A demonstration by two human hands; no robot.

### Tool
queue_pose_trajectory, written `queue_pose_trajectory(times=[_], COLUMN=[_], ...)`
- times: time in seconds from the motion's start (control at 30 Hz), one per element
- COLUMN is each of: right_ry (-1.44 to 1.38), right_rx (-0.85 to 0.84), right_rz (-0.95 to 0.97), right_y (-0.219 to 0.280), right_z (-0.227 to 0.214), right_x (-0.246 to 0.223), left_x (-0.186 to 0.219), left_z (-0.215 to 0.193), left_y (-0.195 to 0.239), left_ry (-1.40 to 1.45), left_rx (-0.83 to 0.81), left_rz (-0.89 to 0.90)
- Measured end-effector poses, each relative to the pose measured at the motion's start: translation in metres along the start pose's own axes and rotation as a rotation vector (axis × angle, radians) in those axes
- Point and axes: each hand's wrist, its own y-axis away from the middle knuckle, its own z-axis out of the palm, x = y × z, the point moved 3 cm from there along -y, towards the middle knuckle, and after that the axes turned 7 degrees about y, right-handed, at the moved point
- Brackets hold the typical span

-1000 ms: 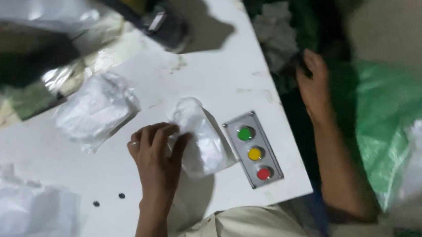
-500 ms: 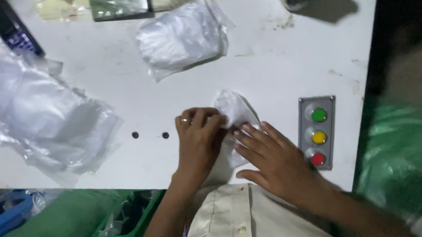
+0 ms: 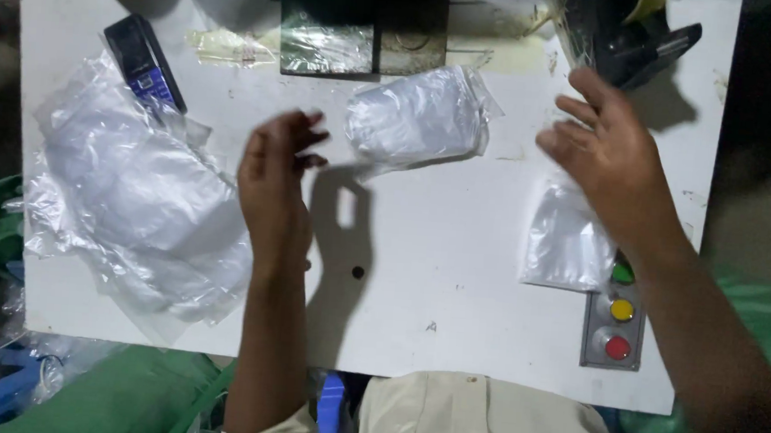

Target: Folding and stacking small plastic bags on a work table

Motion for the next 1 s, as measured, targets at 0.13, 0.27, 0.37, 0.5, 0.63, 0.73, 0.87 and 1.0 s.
queue_pose_trajectory(times=[0.13,0.27,0.37,0.5,0.63,0.73,0.87,1.0], right_ry=[-0.869,-0.951,-1.022,-0.999,-0.903,-0.697,-0.370,-0.715], right_rx=[0.148,0.219,0.324,0.436,0.496,0.814,0.967,0.882], right_rz=[0.230,0.177,0.475,0.590,0.537,-0.166,0.048,0.226], right_y=[-0.102,-0.144,-0.177,-0.242,-0.232,-0.224,-0.107,-0.008], right_z=[0.030,0.052,0.062,0.078,0.080,0.087,0.063,0.050], right_x=[0.045,0.020,0.015,0.038,0.001,0.062,0.052,0.039], left_x=[0.022,0.050,0.061,0.008,-0.020,0.028,0.063,0.062], left_z=[-0.028,-0.019,-0.002,-0.019,-0.030,-0.015,-0.016,-0.028], left_y=[-0.103,-0.157,-0.183,-0.255,-0.278,-0.224,-0.140,-0.048], left_ry=[0.275,0.476,0.242,-0.106,0.155,0.255,0.135,0.139], left_rx=[0.426,0.412,0.319,0.288,0.257,0.594,0.653,0.274], left_rz=[-0.190,-0.276,-0.317,-0.297,-0.187,-0.014,0.155,0.341])
